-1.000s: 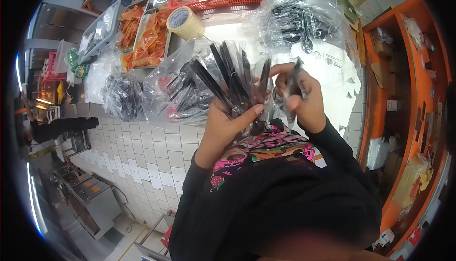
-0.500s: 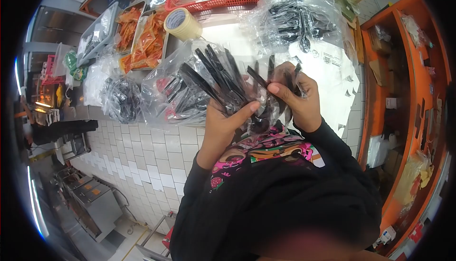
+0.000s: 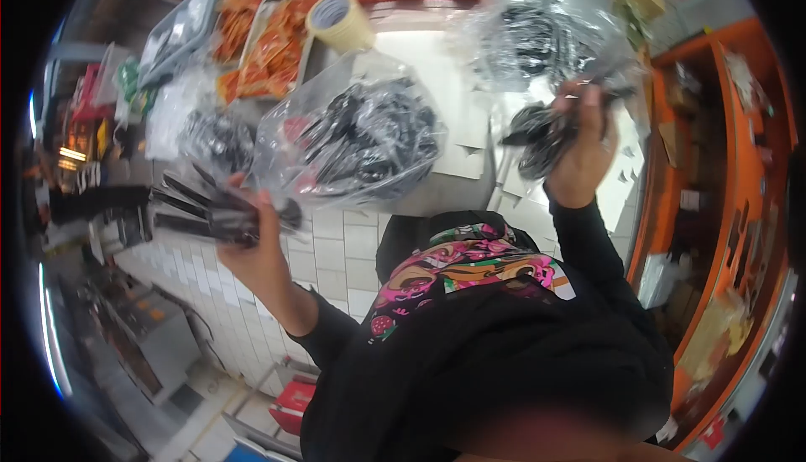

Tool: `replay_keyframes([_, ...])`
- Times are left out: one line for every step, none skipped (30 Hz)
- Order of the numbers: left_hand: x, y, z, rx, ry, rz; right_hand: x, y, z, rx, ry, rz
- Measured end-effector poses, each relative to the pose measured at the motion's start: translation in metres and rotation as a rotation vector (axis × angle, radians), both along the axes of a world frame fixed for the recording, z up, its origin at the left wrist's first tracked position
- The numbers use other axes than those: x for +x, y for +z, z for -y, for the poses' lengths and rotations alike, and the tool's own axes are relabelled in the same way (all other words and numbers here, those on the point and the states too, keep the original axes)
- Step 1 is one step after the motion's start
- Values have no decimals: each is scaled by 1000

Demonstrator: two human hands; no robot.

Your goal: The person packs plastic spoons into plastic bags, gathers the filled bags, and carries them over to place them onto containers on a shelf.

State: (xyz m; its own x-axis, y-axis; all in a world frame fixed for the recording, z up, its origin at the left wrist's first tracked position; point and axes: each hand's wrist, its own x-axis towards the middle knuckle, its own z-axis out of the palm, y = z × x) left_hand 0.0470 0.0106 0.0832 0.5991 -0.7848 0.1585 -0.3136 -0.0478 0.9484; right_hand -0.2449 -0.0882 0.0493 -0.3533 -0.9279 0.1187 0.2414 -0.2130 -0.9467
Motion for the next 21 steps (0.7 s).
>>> replay_keyframes([7,5,-3,110,185,298,8,4,5,-157,73,68])
replay_keyframes([11,3,-6,116,207,304,16,9,8,-314,136,139])
replay_keyframes([15,-2,-9,139,196,246,32,11,10,-434,202,170])
replay_keyframes([18,-9,-10,159,182,185,48,11,19,-628,265,35])
replay_keyframes([20,-20,-8,219,152,255,64,7,21,-670,384,-25])
replay_keyframes([18,-23,-2,313,90,432,81,3,23,-708,504,-85])
replay_keyframes([16,-32,3,423,86,458,99,-3,17,-586,567,-201])
replay_keyframes([12,-32,9,620,52,435,120,-9,24,-728,559,-359])
replay_keyframes([19,-52,10,661,-39,529,133,-17,21,-540,709,-502])
replay_keyframes([11,-60,10,576,-38,668,143,-33,24,-547,713,-500])
replay_keyframes([17,-76,8,566,-49,731,153,-51,32,-585,749,-727])
replay_keyframes([24,-94,5,557,-58,794,162,-59,38,-620,779,-955])
replay_keyframes([31,-102,3,555,-47,795,161,-60,39,-614,808,-1035])
replay_keyframes([36,-109,0,657,-39,771,161,-59,41,-625,813,-1031])
replay_keyframes([42,-109,0,758,-33,745,162,-57,43,-643,796,-1009])
replay_keyframes([51,-106,0,760,-27,747,162,-55,45,-656,779,-987])
replay_keyframes([63,-101,-2,672,-54,472,159,-51,46,-635,725,-986])
replay_keyframes([72,-94,-3,576,-81,198,156,-39,49,-633,729,-984])
replay_keyframes([78,-84,-2,494,-44,-15,153,-25,52,-634,680,-991])
replay_keyframes([84,-73,0,493,-39,-17,151,-14,56,-638,631,-997])
replay_keyframes([89,-61,3,476,-77,-109,151,-9,59,-714,594,-974])
